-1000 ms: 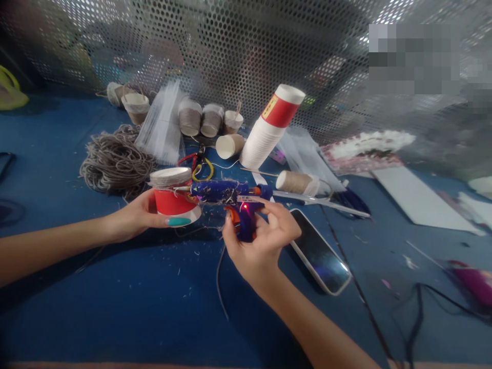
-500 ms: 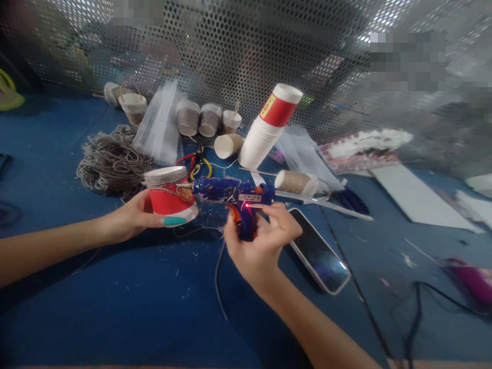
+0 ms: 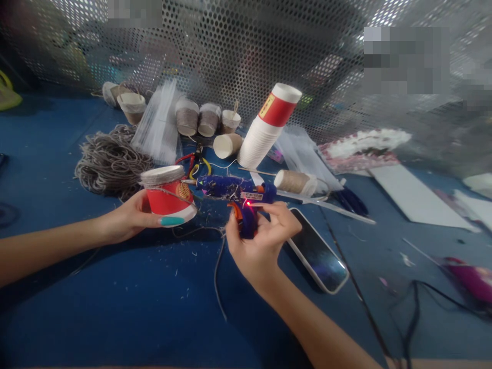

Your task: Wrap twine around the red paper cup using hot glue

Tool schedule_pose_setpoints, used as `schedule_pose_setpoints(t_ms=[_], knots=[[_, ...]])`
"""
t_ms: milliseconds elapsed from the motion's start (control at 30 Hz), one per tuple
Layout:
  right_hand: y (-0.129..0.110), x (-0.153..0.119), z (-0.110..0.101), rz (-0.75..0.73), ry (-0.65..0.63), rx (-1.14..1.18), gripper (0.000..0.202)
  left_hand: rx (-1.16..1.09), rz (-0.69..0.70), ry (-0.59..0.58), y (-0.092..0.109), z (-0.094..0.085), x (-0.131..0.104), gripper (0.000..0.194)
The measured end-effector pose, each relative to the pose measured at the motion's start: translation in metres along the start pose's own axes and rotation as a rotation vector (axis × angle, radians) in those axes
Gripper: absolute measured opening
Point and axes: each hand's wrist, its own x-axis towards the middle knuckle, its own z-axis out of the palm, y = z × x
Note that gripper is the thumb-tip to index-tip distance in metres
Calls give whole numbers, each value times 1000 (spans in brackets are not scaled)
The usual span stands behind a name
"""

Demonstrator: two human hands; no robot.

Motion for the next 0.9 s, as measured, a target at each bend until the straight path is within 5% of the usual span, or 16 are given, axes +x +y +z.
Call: schedule_pose_setpoints(t_ms=[267,567,900], knots=[[-2,-1,-1,64,4,-17,56,-33,-8,39,0,0,0,52],[1,1,-1,-133,-7,48,64,28,14,-11,-3,-1,1,56],[-4,6,-2,-165,-6,39,61,18,11,-8,-3,0,1,55]])
